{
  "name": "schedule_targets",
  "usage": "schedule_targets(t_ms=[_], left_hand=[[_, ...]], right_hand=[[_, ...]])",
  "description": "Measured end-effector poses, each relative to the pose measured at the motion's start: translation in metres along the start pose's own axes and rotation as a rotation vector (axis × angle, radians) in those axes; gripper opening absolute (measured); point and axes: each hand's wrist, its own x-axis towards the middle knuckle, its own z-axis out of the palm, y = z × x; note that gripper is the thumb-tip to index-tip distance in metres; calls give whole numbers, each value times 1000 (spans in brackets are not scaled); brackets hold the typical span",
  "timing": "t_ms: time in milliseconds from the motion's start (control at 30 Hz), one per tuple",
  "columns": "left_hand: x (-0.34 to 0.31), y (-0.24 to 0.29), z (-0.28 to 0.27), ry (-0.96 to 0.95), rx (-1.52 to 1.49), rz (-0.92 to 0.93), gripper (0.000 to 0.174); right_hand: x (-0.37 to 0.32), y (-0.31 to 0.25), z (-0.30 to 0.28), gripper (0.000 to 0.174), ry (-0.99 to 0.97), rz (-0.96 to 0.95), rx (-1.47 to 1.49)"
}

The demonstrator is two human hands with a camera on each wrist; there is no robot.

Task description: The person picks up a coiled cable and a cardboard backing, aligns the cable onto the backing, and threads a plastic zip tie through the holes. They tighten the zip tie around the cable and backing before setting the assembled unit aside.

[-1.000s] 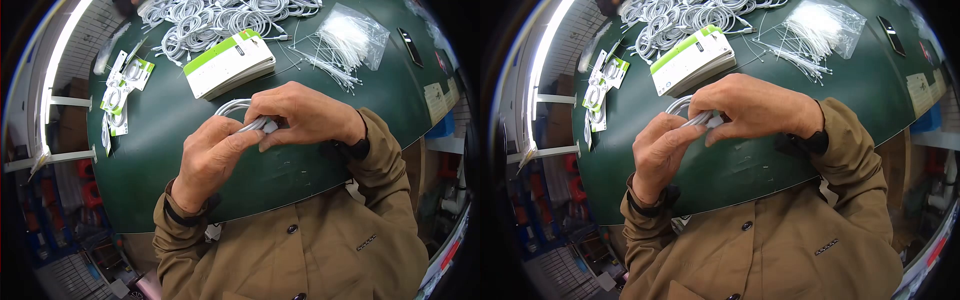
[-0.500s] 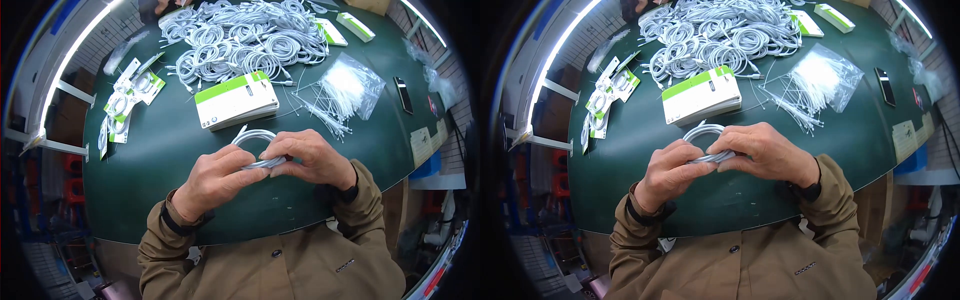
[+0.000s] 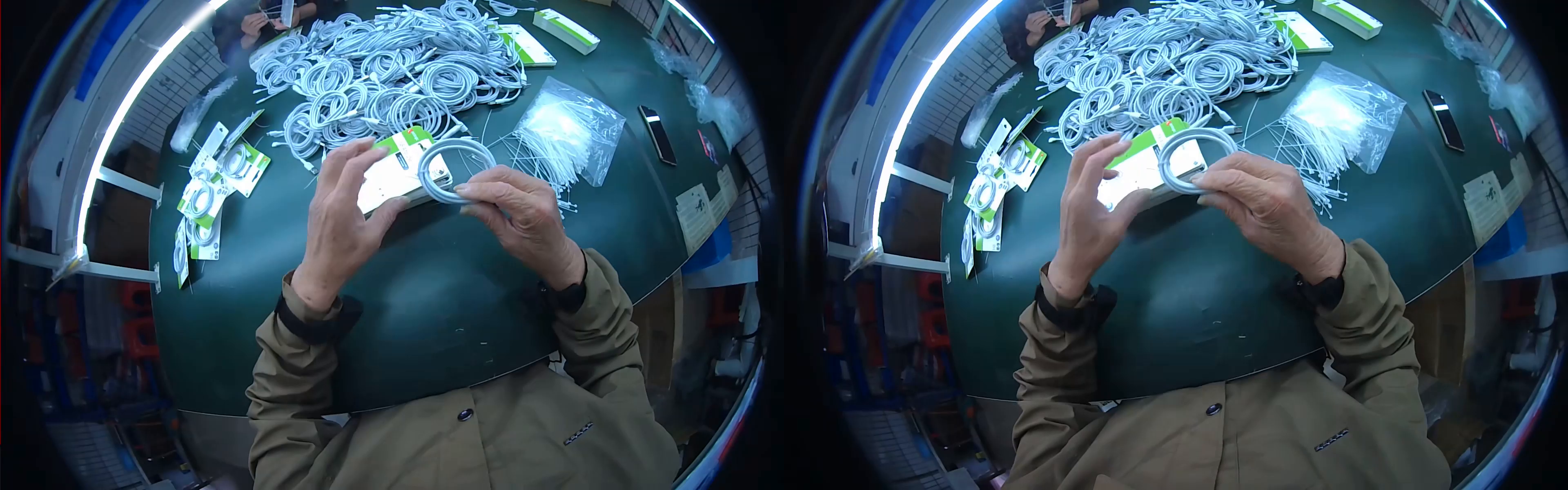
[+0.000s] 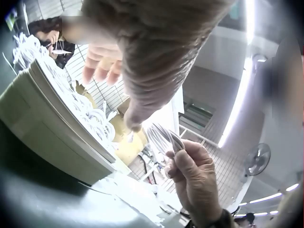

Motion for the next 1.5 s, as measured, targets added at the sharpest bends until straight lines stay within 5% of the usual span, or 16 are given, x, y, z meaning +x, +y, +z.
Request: schedule_targets(t_ms=[133,233,433,633,733,900,967,1133,1300,1500], left_hand=[[7,-38,9,-230,327,9,100],[18,-46,7,-408,393,-119,106],[23,-59,0,-428,252,-76,109],[24,-58,-11,-435,148,-97,85],[18,-61,-12,-359,225,-21,56],[12,-46,-21,-42,295,166,27],[8,-25,-30,119,425,290,22],[-35,38,-47,18,491,248,20],[-78,49,-13,-250,383,107,17],[-81,45,5,-150,289,78,14]], right_hand=[[-3,9,2,28,15,52,-80],[-4,9,3,26,11,140,-67],[-9,20,3,24,34,83,-52],[-9,17,2,25,121,108,8],[-6,15,0,22,192,59,37],[-7,19,0,21,280,4,110],[-9,16,1,22,336,30,192],[-9,2,2,25,413,53,359],[-11,-21,24,24,142,-19,252],[-23,-25,55,24,-85,-7,170]])
